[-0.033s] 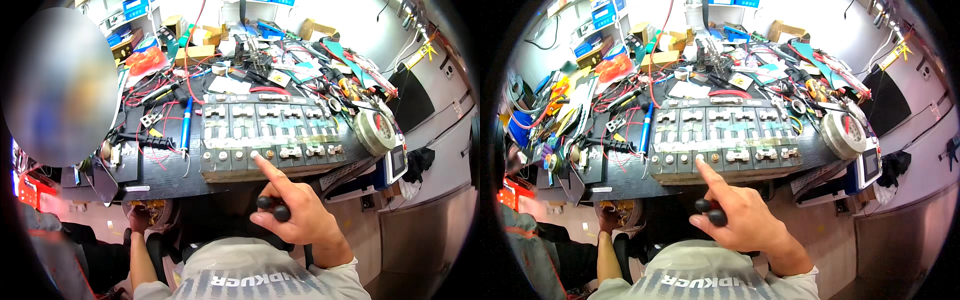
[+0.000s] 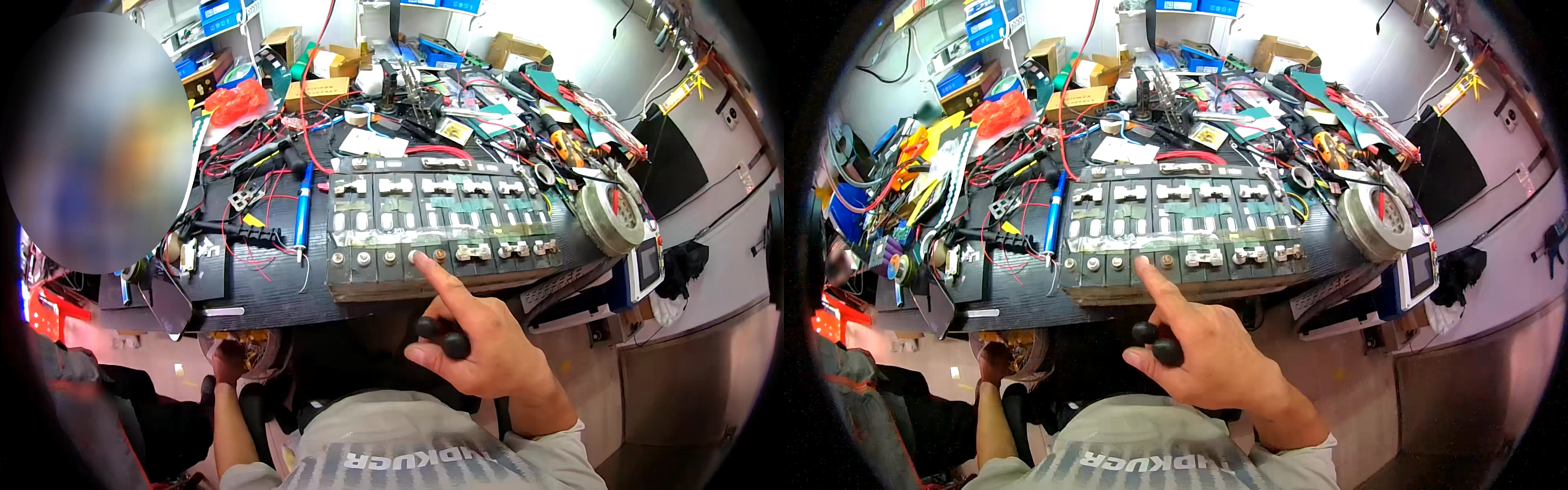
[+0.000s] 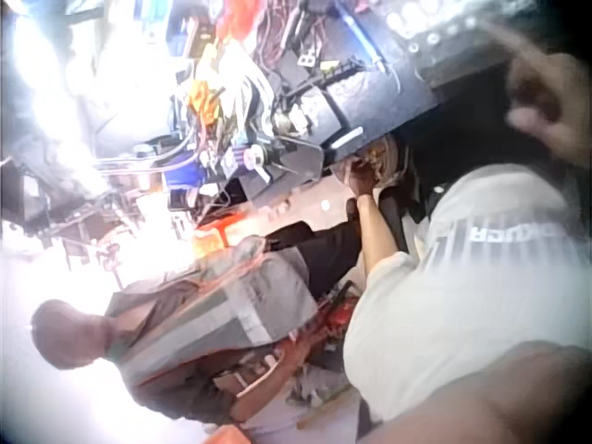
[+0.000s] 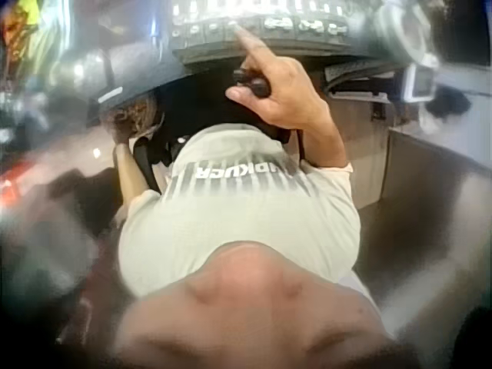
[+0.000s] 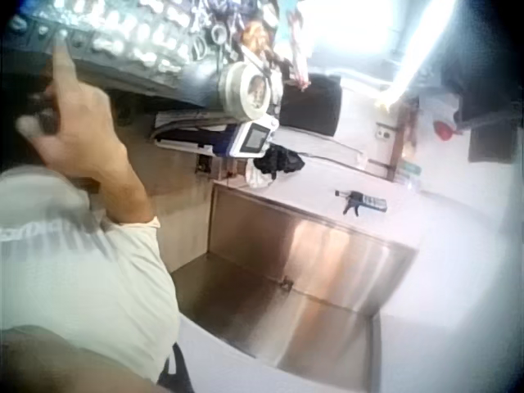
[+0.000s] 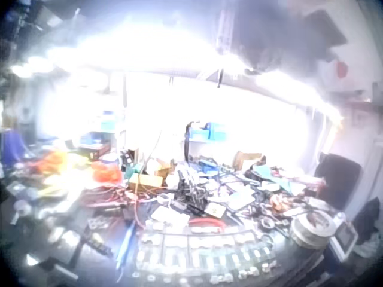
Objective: The person uses pliers to remove metal connectors and wires from a large battery pack component on a workbench.
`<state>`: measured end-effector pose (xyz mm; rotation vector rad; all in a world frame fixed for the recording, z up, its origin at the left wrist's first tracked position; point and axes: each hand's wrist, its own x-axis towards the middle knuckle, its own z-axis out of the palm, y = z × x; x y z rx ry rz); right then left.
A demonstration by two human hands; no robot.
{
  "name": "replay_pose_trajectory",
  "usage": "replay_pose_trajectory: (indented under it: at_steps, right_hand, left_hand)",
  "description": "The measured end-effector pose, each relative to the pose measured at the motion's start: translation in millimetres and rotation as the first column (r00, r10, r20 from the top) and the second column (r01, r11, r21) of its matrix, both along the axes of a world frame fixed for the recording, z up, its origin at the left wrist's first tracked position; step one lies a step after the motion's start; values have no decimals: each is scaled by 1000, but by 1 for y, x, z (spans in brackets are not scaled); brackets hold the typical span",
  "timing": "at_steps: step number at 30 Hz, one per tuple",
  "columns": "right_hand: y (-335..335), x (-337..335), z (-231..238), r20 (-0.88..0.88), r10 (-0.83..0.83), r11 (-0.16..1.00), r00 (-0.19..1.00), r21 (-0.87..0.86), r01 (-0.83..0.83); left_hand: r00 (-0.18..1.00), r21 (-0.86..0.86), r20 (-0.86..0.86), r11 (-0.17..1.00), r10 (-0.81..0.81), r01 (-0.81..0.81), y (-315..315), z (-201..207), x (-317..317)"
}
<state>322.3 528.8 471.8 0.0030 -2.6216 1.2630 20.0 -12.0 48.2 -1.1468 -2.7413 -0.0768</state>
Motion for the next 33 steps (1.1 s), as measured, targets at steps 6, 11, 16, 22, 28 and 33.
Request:
replay_pose_trajectory:
  at_steps: [6,11,16,22,28,33]
  right_hand:
    - [5,4,7,-48,60,997,997,-44,-62]
    - [11,36,24,103,104,955,989,-289,-70]
    - [-5,55,33,-15,-364,619,931,-751,229]
    - [27,36,53,-331,-429,685,841,-726,63]
    - [30,28,66,-577,-348,802,739,-591,-84]
    - [22,13,69,-653,-408,867,638,-496,46]
  left_hand:
    - [956,118,217,967,195,-224,18,-4,15]
    - [849,-11,422,939,317,-345,21,-5,5]
    - [819,339,543,844,186,-416,71,69,36]
    - [761,39,601,941,246,-335,112,153,62]
    - [638,59,770,993,23,-106,173,277,106]
    - [558,398,661,865,-502,307,242,332,122]
